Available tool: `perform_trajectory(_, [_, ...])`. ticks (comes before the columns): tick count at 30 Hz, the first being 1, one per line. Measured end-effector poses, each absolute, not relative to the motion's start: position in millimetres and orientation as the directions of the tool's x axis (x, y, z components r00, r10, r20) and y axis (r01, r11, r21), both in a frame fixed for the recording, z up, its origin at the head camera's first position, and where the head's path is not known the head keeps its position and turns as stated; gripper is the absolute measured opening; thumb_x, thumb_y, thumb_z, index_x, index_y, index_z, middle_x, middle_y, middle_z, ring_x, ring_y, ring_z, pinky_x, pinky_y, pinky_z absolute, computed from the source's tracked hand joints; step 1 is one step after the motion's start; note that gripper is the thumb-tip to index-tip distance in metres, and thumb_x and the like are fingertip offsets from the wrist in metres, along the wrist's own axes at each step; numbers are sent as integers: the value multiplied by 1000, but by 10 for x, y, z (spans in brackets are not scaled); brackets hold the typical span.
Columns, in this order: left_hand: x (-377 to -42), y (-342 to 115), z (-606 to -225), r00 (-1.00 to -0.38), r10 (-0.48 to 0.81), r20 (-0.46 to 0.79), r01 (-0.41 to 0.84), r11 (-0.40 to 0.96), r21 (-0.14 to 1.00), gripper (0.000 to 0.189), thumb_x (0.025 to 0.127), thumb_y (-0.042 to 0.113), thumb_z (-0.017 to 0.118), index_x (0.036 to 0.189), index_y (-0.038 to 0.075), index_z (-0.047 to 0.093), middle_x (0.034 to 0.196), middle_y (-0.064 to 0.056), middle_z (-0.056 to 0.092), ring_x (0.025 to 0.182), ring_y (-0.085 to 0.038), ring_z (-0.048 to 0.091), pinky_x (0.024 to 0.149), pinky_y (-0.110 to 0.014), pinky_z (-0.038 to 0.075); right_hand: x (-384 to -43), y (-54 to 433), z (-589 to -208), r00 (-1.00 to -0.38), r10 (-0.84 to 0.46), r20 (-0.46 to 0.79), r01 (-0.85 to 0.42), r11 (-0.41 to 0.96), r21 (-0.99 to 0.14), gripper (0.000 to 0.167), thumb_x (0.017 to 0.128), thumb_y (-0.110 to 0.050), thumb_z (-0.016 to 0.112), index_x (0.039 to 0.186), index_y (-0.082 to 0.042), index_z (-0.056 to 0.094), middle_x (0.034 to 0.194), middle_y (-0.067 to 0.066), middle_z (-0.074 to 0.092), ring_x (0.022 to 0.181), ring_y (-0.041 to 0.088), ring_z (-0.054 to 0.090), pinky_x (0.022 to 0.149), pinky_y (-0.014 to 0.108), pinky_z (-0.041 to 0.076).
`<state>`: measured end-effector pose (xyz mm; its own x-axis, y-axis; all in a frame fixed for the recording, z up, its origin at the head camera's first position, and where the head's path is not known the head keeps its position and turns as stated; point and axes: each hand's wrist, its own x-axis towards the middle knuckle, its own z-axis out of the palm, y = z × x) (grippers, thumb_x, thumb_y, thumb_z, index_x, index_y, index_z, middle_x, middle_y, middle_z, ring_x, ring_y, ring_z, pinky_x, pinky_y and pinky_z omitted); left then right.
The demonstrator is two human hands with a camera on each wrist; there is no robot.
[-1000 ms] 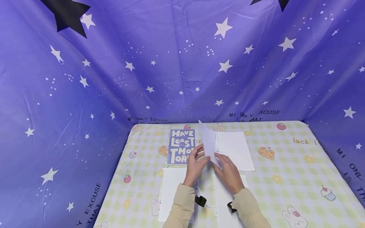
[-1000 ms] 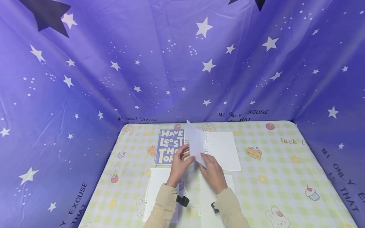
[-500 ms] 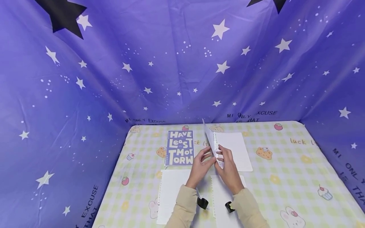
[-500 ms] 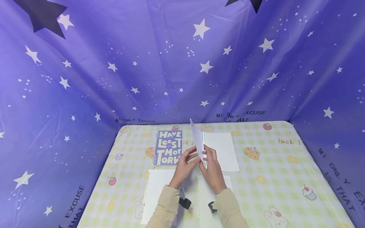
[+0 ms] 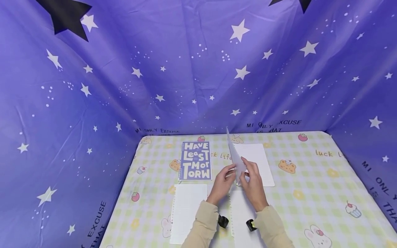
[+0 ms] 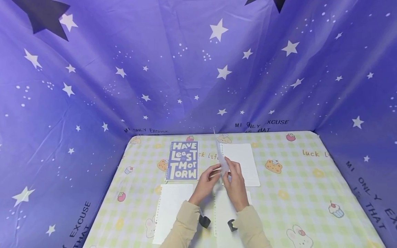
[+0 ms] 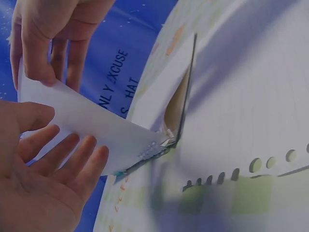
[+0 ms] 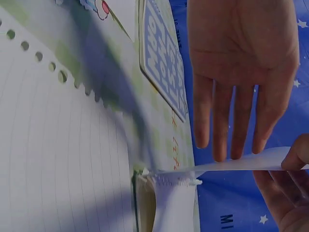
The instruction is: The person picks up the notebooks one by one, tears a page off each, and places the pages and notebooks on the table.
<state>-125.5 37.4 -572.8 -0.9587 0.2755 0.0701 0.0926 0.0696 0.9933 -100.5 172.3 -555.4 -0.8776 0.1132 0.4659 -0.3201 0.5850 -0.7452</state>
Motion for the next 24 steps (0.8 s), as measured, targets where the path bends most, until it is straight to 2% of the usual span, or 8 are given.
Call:
perform_trajectory(3, [-1244, 396, -5734, -953, 294, 68, 101, 98, 990, 40, 99, 5, 55, 140, 3, 54, 141, -15, 56, 126, -32, 58, 101, -26, 51, -997, 1774, -5569, -876, 135, 462, -306, 586, -751, 61, 89, 13, 56, 145, -8, 49, 121, 15, 53, 105, 26, 60, 82, 14, 54])
perform_trajectory(10, [-1228, 449, -5751, -950, 307, 60, 119, 176, 977, 39, 100, 6, 55, 138, 3, 55, 139, -14, 57, 129, -29, 55, 104, -24, 48, -973, 1875, -5587, -883, 189, 429, -254, 576, -777, 64, 88, 14, 57, 147, -7, 45, 118, 19, 52, 98, 27, 61, 78, -3, 42])
perform_trajectory(18, [-1229, 516, -5751, -959, 282, 15, 104, 301, 948, 38, 98, 8, 58, 135, 8, 60, 139, -8, 58, 131, -25, 54, 108, -31, 46, -933, 1981, -5599, -904, 245, 352, -168, 553, -816, 63, 89, 13, 58, 147, -6, 44, 113, 20, 49, 96, 34, 64, 76, -4, 43])
perform_trajectory(24, [-1240, 581, -5748, -947, 319, 31, 168, 411, 896, 39, 95, 8, 62, 134, 8, 61, 140, -6, 58, 133, -22, 52, 113, -33, 41, -910, 2093, -5608, -896, 290, 336, -124, 564, -817, 62, 87, 13, 62, 144, -2, 46, 110, 21, 47, 94, 37, 64, 74, -5, 43])
